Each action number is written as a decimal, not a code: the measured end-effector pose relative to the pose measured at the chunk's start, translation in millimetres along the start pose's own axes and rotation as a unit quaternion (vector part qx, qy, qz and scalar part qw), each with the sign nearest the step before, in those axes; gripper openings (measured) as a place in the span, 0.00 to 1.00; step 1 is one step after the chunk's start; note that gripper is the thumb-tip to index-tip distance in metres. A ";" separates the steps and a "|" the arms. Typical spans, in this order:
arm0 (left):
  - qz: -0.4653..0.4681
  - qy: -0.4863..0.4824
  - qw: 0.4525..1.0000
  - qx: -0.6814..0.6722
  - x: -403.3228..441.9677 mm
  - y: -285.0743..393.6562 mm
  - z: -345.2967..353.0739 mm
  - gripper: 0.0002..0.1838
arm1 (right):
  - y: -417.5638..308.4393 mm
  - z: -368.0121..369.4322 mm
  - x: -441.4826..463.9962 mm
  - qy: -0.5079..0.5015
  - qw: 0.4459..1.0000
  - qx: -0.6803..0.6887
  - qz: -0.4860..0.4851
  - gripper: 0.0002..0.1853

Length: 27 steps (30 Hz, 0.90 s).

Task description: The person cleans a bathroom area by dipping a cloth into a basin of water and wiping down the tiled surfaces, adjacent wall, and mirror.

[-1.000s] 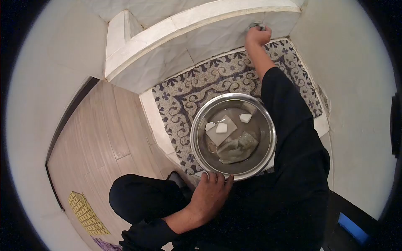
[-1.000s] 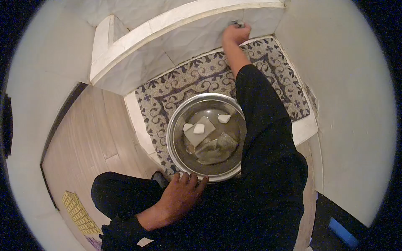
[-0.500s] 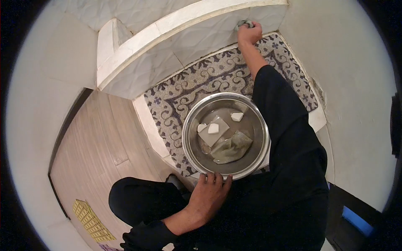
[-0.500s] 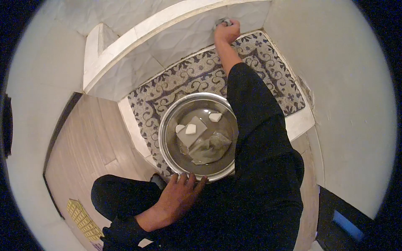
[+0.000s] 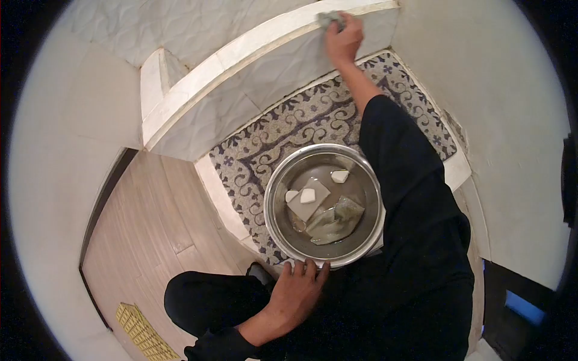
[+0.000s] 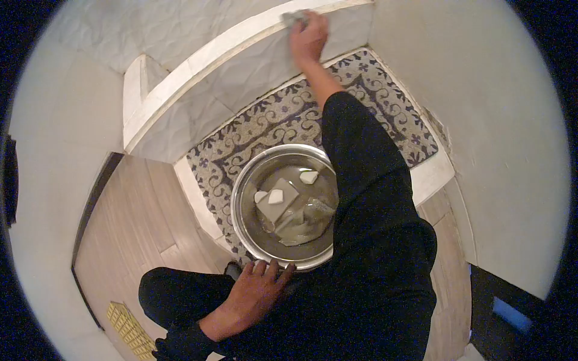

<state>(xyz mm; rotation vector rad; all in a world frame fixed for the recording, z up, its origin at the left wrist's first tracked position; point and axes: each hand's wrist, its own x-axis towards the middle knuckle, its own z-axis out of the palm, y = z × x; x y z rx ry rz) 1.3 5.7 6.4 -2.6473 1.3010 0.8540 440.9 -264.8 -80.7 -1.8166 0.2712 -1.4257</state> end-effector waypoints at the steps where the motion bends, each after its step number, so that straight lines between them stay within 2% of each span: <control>1: 0.004 0.006 1.000 -0.002 -2.7 -1.0 -1.5 0.33 | -11.6 -5.4 -12.3 -0.046 0.998 0.039 -0.014 0.16; 2: 0.006 0.012 1.000 -0.006 -4.6 -1.3 -2.0 0.33 | -17.3 -9.9 -17.1 -0.094 0.992 0.078 -0.028 0.16; 5: 0.007 0.016 1.000 -0.003 -7.0 -0.1 -0.5 0.32 | -4.5 -12.7 4.5 -0.059 0.997 -0.008 -0.052 0.17; 8: 0.010 0.032 0.999 0.038 -8.1 5.4 1.3 0.32 | 43.4 1.0 40.0 0.053 0.991 -0.106 0.069 0.16; 10: 0.017 0.060 0.998 0.027 -10.4 4.8 0.3 0.32 | 63.0 -2.3 51.1 0.101 0.972 -0.021 0.212 0.16; 13: 0.011 0.053 0.998 -0.013 -14.3 -0.3 1.1 0.32 | 49.6 -10.0 28.5 0.206 0.876 0.006 0.437 0.18; 16: 0.018 0.032 0.999 -0.033 -10.0 -3.4 -5.8 0.33 | 50.3 -2.7 -9.3 0.086 0.932 -0.091 0.341 0.16; 23: 0.097 0.060 0.992 -0.054 8.5 -7.9 -8.1 0.33 | 3.1 -0.1 -91.8 -0.079 0.966 -0.034 0.246 0.14; 27: 0.099 0.027 0.994 -0.040 19.0 -3.9 -13.8 0.32 | 43.0 17.6 -53.1 0.039 0.960 -0.021 0.278 0.18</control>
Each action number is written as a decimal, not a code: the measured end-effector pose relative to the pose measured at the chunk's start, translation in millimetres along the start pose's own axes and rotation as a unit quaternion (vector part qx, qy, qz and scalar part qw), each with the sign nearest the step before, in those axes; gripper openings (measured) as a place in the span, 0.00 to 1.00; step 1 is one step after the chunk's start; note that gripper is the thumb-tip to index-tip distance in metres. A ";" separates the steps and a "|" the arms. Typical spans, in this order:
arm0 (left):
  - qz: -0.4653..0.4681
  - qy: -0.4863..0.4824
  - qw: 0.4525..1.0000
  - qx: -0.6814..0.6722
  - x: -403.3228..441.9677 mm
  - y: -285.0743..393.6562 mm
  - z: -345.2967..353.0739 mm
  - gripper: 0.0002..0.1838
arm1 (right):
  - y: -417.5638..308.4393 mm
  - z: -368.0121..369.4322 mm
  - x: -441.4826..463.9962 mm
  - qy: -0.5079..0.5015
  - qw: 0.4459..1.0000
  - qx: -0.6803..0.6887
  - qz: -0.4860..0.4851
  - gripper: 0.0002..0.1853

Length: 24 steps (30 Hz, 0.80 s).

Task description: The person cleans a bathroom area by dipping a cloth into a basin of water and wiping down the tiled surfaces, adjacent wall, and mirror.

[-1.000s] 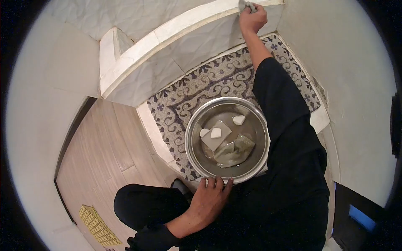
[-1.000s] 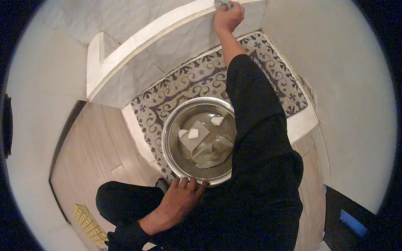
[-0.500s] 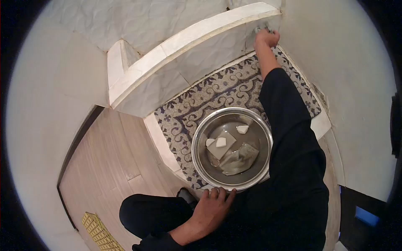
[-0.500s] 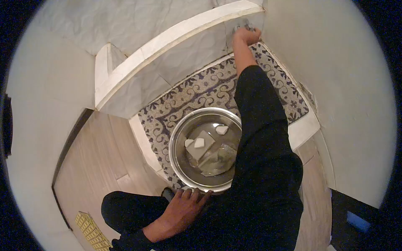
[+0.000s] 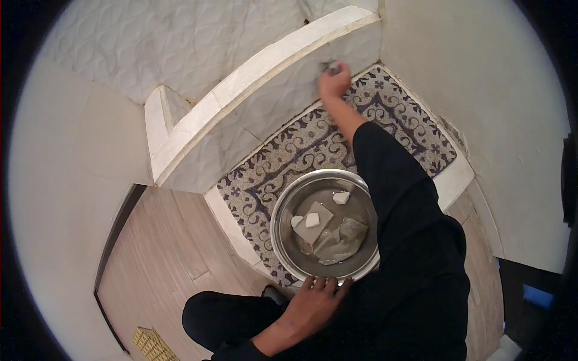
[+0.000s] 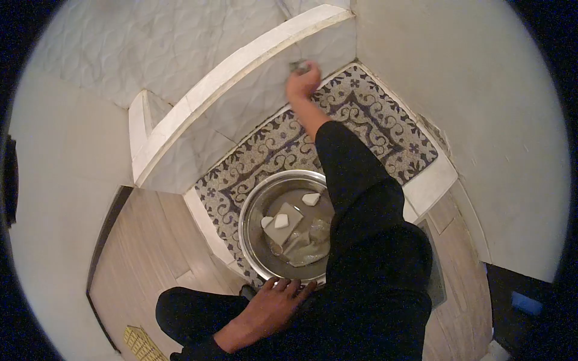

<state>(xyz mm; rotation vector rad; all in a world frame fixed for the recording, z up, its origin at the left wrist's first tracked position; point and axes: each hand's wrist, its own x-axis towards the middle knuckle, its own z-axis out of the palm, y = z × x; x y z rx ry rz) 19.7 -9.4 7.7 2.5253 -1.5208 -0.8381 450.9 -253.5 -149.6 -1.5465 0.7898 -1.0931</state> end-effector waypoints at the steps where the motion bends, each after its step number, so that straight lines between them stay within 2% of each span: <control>1: 0.000 -0.004 1.000 0.004 2.3 -0.2 2.1 0.32 | 6.6 2.5 23.6 0.049 0.999 0.003 0.015 0.19; 3: 0.000 0.008 1.000 0.004 4.5 -0.4 2.9 0.32 | -1.3 -17.6 55.3 0.030 0.997 -0.003 0.068 0.17; 6: 0.005 0.037 0.999 -0.011 6.2 -2.8 1.9 0.34 | 6.6 -21.8 48.6 0.026 0.997 -0.053 0.053 0.16; 7: 0.007 0.034 0.999 -0.019 7.5 -4.8 6.2 0.35 | -4.4 -28.4 33.9 -0.007 0.997 -0.033 0.069 0.17; 10: 0.026 0.021 0.999 -0.033 13.5 -9.7 4.2 0.36 | -17.8 -30.5 -5.8 0.005 0.993 0.004 -0.115 0.16; 13: 0.049 0.029 0.998 -0.032 21.5 -7.4 -5.0 0.35 | -5.0 -27.4 12.0 -0.007 0.996 0.040 -0.077 0.16; 16: 0.057 0.029 0.997 -0.035 25.7 -8.5 -7.1 0.35 | 28.2 -16.1 44.9 0.044 0.997 -0.046 -0.034 0.16; 20: 0.057 0.034 0.996 -0.061 25.8 -12.6 -3.9 0.33 | 34.1 -28.3 48.3 -0.032 0.991 -0.051 0.116 0.16; 21: 0.053 0.023 0.996 -0.067 26.8 -14.3 -5.0 0.33 | 45.4 -24.9 35.2 -0.008 0.996 -0.072 0.042 0.14; 24: 0.056 0.007 0.995 -0.078 26.8 -17.1 -7.7 0.31 | 29.0 -38.1 1.9 -0.093 0.995 -0.036 -0.009 0.15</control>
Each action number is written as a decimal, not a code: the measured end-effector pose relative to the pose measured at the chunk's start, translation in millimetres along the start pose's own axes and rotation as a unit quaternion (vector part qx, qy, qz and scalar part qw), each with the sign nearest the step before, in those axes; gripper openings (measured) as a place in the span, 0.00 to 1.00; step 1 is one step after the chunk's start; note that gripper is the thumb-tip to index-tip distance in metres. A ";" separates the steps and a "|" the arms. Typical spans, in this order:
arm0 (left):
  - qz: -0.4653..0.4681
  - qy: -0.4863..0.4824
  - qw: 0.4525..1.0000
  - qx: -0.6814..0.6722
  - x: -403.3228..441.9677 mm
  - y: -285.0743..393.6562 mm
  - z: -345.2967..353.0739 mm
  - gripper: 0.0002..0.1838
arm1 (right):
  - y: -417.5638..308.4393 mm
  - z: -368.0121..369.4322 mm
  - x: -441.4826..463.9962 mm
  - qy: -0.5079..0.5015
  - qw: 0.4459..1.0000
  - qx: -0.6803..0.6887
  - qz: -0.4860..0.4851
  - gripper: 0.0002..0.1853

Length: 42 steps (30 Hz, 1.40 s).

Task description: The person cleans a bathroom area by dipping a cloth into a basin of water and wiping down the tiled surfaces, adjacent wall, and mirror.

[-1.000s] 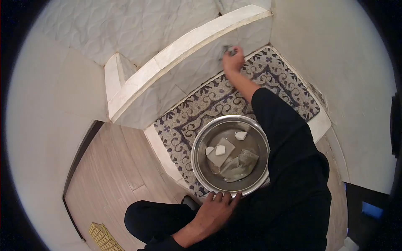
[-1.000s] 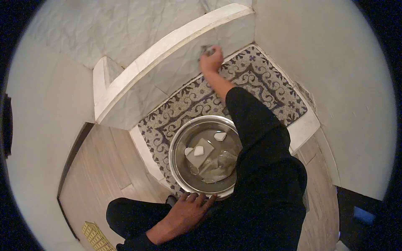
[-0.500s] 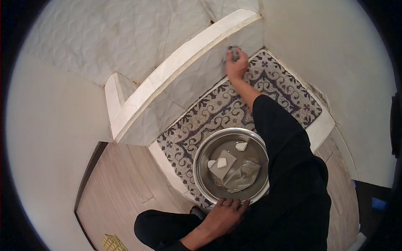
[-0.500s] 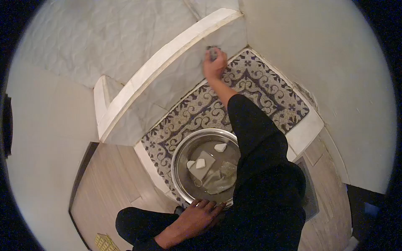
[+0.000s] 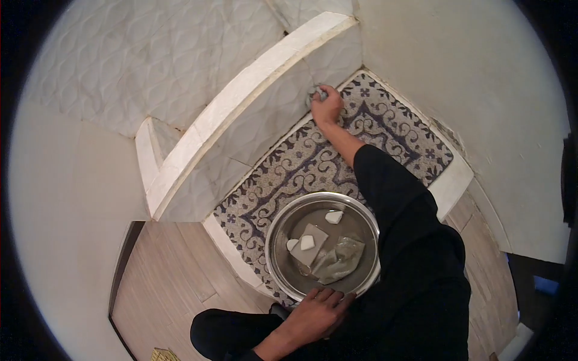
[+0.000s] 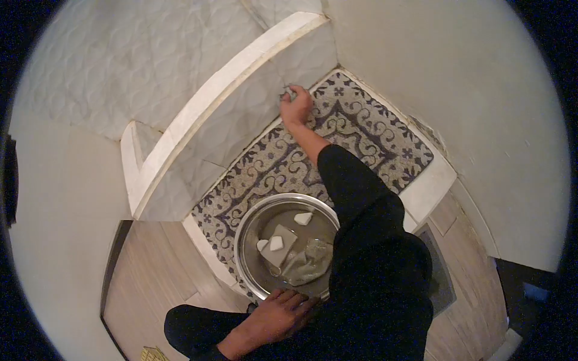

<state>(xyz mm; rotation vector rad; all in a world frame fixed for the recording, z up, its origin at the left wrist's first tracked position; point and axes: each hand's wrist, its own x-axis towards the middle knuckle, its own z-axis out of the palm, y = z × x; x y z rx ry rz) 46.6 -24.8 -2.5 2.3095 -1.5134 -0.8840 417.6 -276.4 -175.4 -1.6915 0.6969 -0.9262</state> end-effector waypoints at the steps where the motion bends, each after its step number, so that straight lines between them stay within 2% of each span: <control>1: 0.008 0.013 1.000 0.004 1.6 -1.2 -2.5 0.31 | 3.1 -1.7 6.5 0.031 0.999 0.001 -0.010 0.15; 3: 0.015 0.024 1.000 0.007 5.8 0.2 -6.1 0.31 | 1.1 7.2 31.0 0.089 0.996 0.010 -0.030 0.15; 5: 0.010 0.015 1.000 0.006 7.2 1.8 -9.1 0.30 | 4.6 4.8 62.5 0.134 0.990 -0.035 0.004 0.15; 8: 0.003 0.018 1.000 -0.008 6.8 -0.2 -5.4 0.29 | 7.0 -10.6 81.3 0.093 0.987 -0.036 0.124 0.14; 9: 0.000 0.022 1.000 -0.013 7.0 -1.0 -4.6 0.29 | 18.1 -6.4 78.0 0.076 0.989 -0.028 0.122 0.14; 12: -0.003 0.023 1.000 -0.018 7.6 -6.3 -3.1 0.29 | 20.4 0.6 43.7 0.064 0.992 -0.078 0.075 0.14; 13: -0.004 0.018 1.000 -0.015 8.5 -7.3 -2.4 0.29 | 21.7 -4.0 30.9 0.025 0.999 -0.046 0.005 0.15; 16: 0.000 0.015 1.000 -0.016 12.9 -8.1 -3.1 0.26 | 15.3 2.2 41.9 0.105 0.992 -0.012 -0.076 0.16; 17: -0.001 0.016 1.000 -0.016 14.1 -8.7 -5.1 0.25 | 11.1 0.4 55.0 0.117 0.991 -0.032 -0.059 0.15; 20: 0.004 0.012 1.000 -0.006 14.8 -6.4 -8.6 0.26 | 6.0 -6.4 79.9 0.112 0.991 -0.027 0.071 0.14; 23: -0.006 -0.005 0.999 -0.031 13.0 -6.9 -8.1 0.26 | 21.4 1.2 72.9 0.127 0.991 -0.040 0.011 0.13; 27: -0.011 -0.011 1.000 -0.019 13.0 -11.5 -4.1 0.26 | 19.2 -12.4 33.0 -0.001 0.990 0.000 -0.142 0.14; 34: -0.021 0.009 1.000 -0.015 12.4 -6.1 -3.7 0.27 | 26.6 2.2 66.4 0.110 0.993 -0.047 -0.019 0.16; 39: -0.034 0.004 0.999 -0.027 2.6 -15.2 5.8 0.28 | 14.6 -6.2 27.5 0.024 0.992 0.005 -0.121 0.14; 42: -0.041 -0.009 0.999 -0.025 3.1 -15.8 1.2 0.29 | 12.1 -6.0 50.3 0.084 0.987 -0.025 -0.133 0.14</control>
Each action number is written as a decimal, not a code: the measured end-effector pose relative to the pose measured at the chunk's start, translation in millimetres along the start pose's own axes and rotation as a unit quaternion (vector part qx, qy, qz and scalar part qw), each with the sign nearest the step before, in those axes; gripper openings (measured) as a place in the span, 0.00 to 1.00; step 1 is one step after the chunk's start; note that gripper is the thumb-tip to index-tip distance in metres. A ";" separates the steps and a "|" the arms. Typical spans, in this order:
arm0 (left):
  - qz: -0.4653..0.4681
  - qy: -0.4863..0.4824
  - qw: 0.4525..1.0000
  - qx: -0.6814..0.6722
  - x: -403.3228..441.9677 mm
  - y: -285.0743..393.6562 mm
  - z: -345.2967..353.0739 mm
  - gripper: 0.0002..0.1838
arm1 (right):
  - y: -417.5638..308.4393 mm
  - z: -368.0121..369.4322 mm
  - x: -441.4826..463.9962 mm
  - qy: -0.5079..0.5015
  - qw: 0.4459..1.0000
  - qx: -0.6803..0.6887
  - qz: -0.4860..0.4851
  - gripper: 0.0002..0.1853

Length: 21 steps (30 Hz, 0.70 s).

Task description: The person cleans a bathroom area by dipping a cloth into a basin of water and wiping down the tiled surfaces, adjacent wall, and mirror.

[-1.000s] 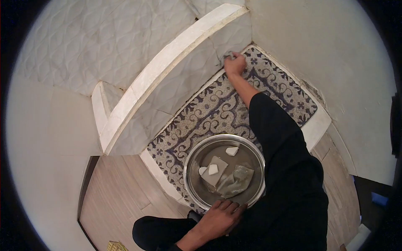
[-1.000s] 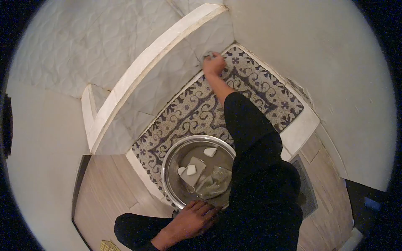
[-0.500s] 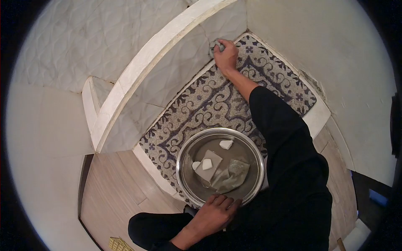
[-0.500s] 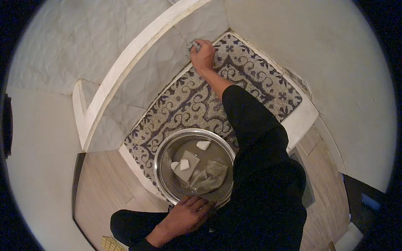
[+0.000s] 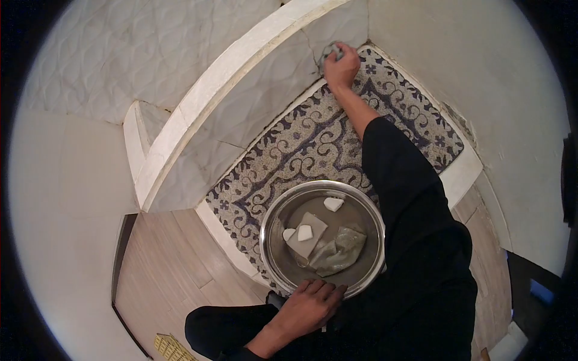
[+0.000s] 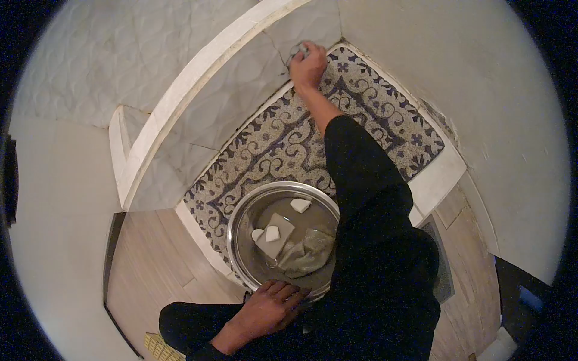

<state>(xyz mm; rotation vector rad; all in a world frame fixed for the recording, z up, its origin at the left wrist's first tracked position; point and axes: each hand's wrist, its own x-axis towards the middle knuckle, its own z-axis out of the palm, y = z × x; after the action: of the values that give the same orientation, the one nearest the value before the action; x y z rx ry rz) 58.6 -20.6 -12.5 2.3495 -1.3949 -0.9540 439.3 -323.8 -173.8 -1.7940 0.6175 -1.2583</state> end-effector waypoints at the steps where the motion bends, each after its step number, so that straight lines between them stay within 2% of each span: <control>1: 0.000 0.001 1.000 0.000 -0.3 1.6 -1.7 0.29 | 1.6 2.0 9.6 0.024 1.000 -0.014 0.005 0.14; 5: 0.009 0.019 1.000 -0.006 -1.5 2.1 0.6 0.28 | 0.4 -3.8 5.7 -0.007 1.000 -0.022 0.005 0.13; 8: 0.018 0.006 1.000 0.008 -1.8 0.6 3.1 0.27 | 3.0 -17.9 -21.2 -0.123 0.989 -0.016 -0.082 0.13; 11: 0.021 0.015 1.000 0.011 0.0 3.5 1.9 0.26 | 2.9 -21.0 -29.0 -0.173 0.984 0.009 -0.049 0.13; 14: 0.015 0.022 1.000 0.015 -0.7 9.3 3.3 0.26 | -1.0 -9.1 -4.5 -0.041 0.998 -0.030 -0.027 0.14; 18: 0.000 0.024 1.000 0.008 -6.1 10.9 8.7 0.26 | -0.5 -6.7 -5.3 -0.058 0.998 -0.026 -0.007 0.14; 21: 0.001 0.021 1.000 0.016 -8.4 9.0 7.8 0.27 | -3.9 -10.3 -45.6 -0.164 0.986 -0.009 -0.003 0.15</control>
<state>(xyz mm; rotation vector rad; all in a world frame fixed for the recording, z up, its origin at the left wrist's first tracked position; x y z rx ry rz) 44.6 -17.2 -10.4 2.3761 -1.4074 -0.8827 412.4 -290.1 -192.3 -1.9635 0.4382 -0.9333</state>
